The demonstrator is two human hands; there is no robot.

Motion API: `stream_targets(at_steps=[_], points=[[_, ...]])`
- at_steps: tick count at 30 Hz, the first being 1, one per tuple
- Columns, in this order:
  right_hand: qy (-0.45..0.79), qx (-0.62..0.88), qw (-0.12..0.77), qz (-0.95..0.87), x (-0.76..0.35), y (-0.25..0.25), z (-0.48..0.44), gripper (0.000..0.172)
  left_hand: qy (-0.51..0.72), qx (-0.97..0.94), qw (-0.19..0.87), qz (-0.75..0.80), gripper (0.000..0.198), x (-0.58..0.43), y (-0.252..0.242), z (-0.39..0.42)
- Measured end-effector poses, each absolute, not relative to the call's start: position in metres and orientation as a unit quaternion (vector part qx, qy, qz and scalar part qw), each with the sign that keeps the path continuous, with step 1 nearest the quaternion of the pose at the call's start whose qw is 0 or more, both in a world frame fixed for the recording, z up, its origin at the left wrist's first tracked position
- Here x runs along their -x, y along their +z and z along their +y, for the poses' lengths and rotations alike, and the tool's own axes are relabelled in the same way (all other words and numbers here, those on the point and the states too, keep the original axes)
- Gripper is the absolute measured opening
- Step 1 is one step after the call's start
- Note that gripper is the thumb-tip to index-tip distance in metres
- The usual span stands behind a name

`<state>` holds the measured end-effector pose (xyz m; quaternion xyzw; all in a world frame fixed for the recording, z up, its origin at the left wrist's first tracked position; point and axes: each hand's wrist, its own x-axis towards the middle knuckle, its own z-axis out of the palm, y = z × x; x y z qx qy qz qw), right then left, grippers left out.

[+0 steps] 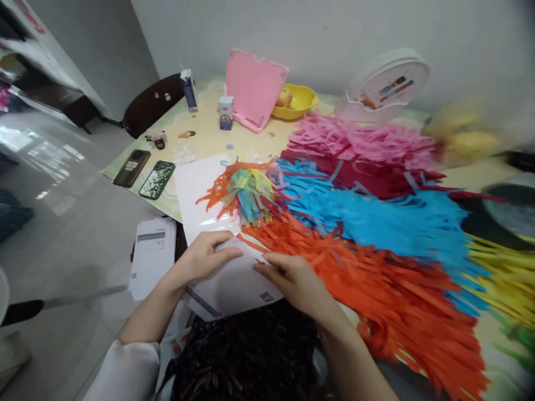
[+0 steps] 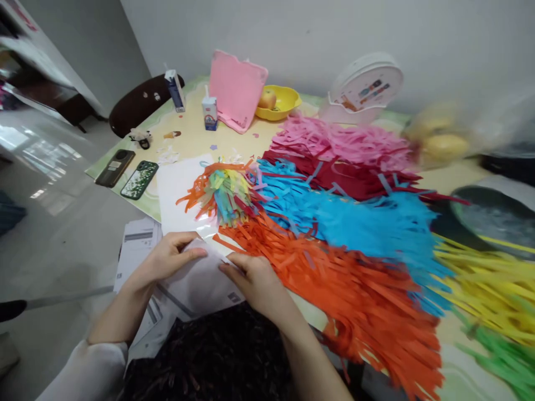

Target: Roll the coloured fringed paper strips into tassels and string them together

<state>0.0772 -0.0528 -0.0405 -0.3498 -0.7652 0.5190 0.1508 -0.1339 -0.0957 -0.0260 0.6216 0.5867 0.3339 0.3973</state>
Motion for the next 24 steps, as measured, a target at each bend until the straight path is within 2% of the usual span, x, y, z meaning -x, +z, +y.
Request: stream_targets(at_steps=[3,7,9,14,19,24], points=[[0.49,0.342,0.134,-0.791,-0.059,-0.044,-0.063,0.04,0.325,-0.604,0.426,0.59,0.026,0.157,-0.033,-0.119],[0.536,0.264,0.081,-0.798,-0.03,-0.051,-0.069,0.026,0.239,-0.617,0.41,0.627,0.033,0.196,-0.029,-0.152],[0.525,0.265,0.101,-0.803,-0.017,-0.057,-0.061,0.018,0.205,-0.635,0.366,0.649,0.031,0.21,-0.029,-0.165],[0.383,0.363,0.189,-0.828,0.009,-0.089,-0.03,0.007,0.151,-0.693,0.233,0.666,0.021,0.217,-0.052,-0.169],[0.35,0.346,0.225,-0.841,0.025,-0.111,-0.03,0.014,0.121,-0.719,0.155,0.667,0.019,0.21,-0.084,-0.154],[0.291,0.262,0.241,-0.888,0.049,-0.113,-0.05,0.019,0.098,-0.731,0.134,0.662,0.017,0.21,-0.095,-0.151]])
